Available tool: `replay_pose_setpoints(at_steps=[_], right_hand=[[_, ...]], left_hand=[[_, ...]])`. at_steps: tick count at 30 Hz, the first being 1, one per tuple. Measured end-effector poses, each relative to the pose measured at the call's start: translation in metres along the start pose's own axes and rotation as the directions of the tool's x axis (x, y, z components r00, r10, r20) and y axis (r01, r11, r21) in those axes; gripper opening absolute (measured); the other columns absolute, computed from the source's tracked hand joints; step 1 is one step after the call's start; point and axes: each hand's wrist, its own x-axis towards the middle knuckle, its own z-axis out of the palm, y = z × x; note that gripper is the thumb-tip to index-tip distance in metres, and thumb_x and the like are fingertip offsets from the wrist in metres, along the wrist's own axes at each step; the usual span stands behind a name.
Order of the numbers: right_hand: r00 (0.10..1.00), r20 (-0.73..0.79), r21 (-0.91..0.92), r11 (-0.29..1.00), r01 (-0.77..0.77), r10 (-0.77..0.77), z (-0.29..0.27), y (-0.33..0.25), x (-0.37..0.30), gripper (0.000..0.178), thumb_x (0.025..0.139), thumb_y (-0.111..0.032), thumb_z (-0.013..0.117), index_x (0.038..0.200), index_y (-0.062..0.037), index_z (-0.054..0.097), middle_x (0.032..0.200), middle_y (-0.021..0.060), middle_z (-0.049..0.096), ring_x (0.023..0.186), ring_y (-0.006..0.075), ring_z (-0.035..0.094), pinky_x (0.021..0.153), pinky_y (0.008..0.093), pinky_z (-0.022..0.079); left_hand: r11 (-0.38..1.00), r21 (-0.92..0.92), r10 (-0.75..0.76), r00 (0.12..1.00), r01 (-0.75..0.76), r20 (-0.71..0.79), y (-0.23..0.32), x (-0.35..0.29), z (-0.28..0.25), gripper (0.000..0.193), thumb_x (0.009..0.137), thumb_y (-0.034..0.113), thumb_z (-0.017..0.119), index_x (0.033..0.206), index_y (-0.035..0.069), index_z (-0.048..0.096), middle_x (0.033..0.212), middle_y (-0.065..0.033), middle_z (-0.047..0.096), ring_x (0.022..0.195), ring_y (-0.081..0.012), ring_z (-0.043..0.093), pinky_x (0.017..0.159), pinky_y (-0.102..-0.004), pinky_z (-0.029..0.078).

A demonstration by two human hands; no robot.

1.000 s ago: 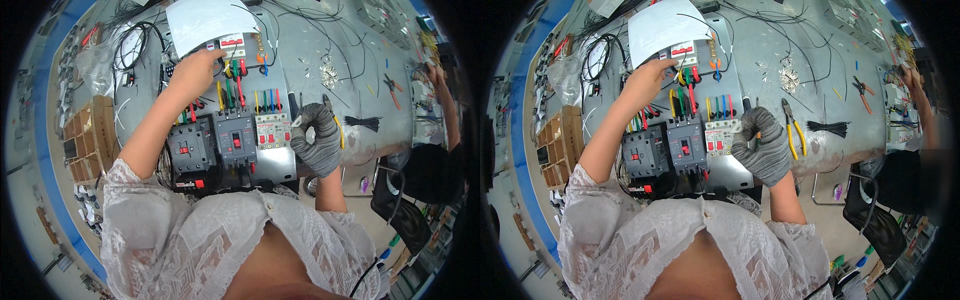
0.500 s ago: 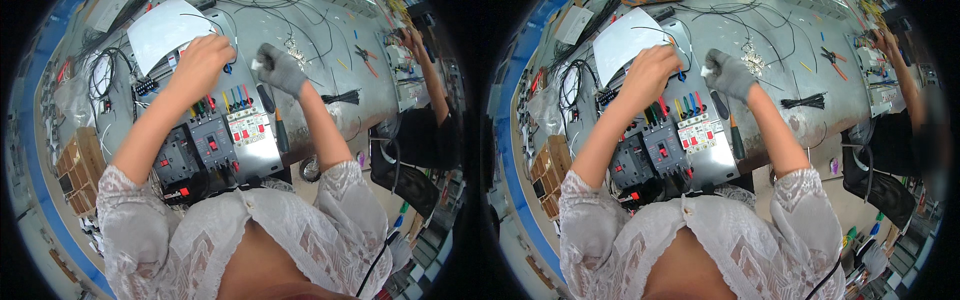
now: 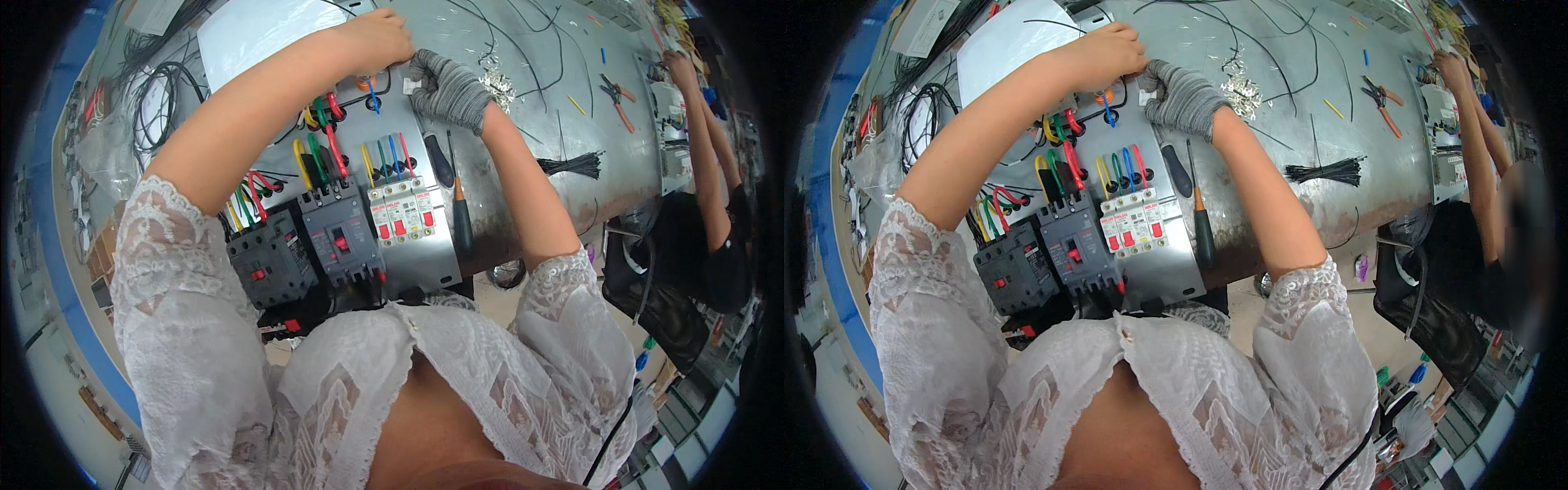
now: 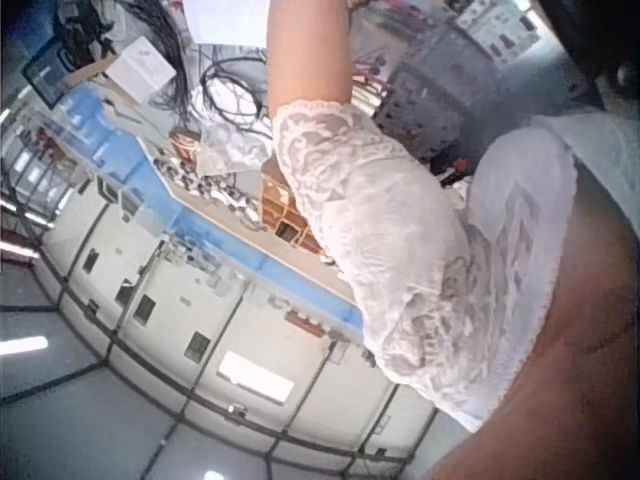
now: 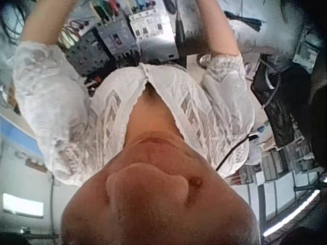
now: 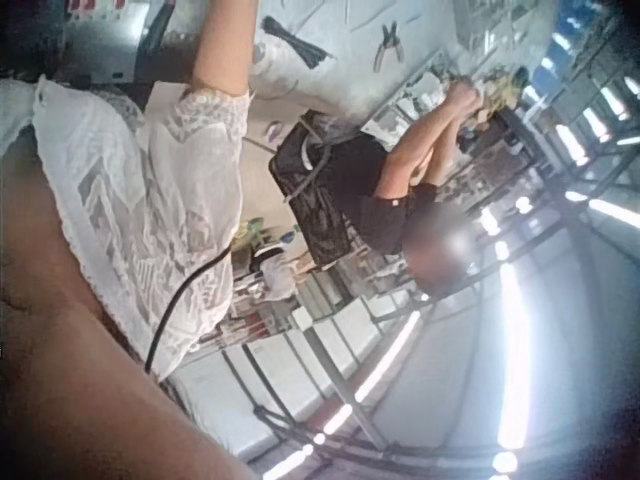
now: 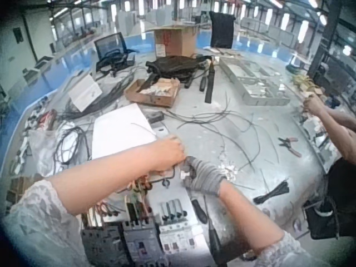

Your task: The person connects colored wires to terminals on an electrical control panel, using pliers and a screwdriver to strip, bend, and secure the wires. The person also handles a small white component and a paper document during the process.

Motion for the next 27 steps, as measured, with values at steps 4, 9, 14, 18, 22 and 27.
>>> replay_pose_setpoints(at_steps=[4,9,14,18,22,27], right_hand=[[0.998,0.031,-0.030,0.998,0.054,-0.053,0.004,-0.007,0.002,0.034,0.073,-0.011,0.066,0.105,-0.0056,0.057,0.068,0.0045,0.054,0.059,0.0133,0.049,0.060,0.0293,0.047],[0.993,0.054,0.025,0.994,0.108,-0.109,0.018,0.000,0.015,0.031,0.071,-0.011,0.066,0.100,-0.0055,0.057,0.075,0.0111,0.059,0.067,0.0235,0.056,0.067,0.0343,0.049],[0.988,0.130,0.062,0.995,0.080,-0.087,0.012,-0.012,0.023,0.033,0.071,-0.009,0.065,0.102,-0.0052,0.057,0.077,0.0131,0.061,0.069,0.0278,0.058,0.069,0.0352,0.050],[0.978,0.105,0.056,0.983,0.178,-0.183,0.013,-0.015,0.024,0.039,0.071,-0.009,0.066,0.109,-0.0057,0.056,0.080,0.0117,0.062,0.071,0.0263,0.057,0.071,0.0341,0.049],[0.972,0.200,0.028,0.992,0.121,-0.125,0.008,-0.019,0.028,0.043,0.071,-0.010,0.068,0.112,-0.0061,0.056,0.086,0.0134,0.063,0.076,0.0278,0.059,0.074,0.0350,0.050],[0.971,0.173,-0.058,0.982,0.177,-0.165,0.012,-0.013,0.029,0.043,0.071,-0.012,0.067,0.112,-0.0061,0.056,0.091,0.0157,0.065,0.081,0.0328,0.062,0.076,0.0382,0.051]], left_hand=[[0.968,-0.250,-0.018,0.999,0.009,-0.034,-0.007,-0.012,-0.015,0.015,0.067,0.004,0.068,0.078,0.010,0.060,0.081,-0.0022,0.059,0.094,-0.0208,0.056,0.103,-0.0382,0.034],[0.928,-0.367,0.022,0.994,-0.061,-0.110,-0.021,-0.022,-0.013,0.006,0.071,0.015,0.063,0.076,0.012,0.062,0.081,-0.0037,0.062,0.090,-0.0266,0.055,0.090,-0.0429,0.036],[0.923,-0.377,-0.004,0.981,-0.071,-0.194,-0.024,-0.030,-0.009,0.005,0.071,0.013,0.061,0.076,0.012,0.062,0.080,-0.0031,0.063,0.089,-0.0253,0.056,0.089,-0.0420,0.036],[0.910,-0.410,-0.017,0.983,-0.062,-0.185,-0.025,-0.032,-0.012,0.004,0.071,0.012,0.061,0.075,0.012,0.062,0.079,-0.0036,0.063,0.088,-0.0248,0.057,0.089,-0.0415,0.036],[0.915,-0.403,-0.039,0.986,-0.031,-0.164,-0.025,-0.033,-0.013,0.003,0.071,0.011,0.060,0.073,0.012,0.062,0.078,-0.0039,0.063,0.087,-0.0249,0.057,0.089,-0.0407,0.036],[0.917,-0.398,-0.043,0.983,-0.033,-0.181,-0.025,-0.033,-0.011,0.003,0.071,0.011,0.060,0.074,0.012,0.063,0.077,-0.0036,0.063,0.087,-0.0252,0.057,0.088,-0.0407,0.036]])
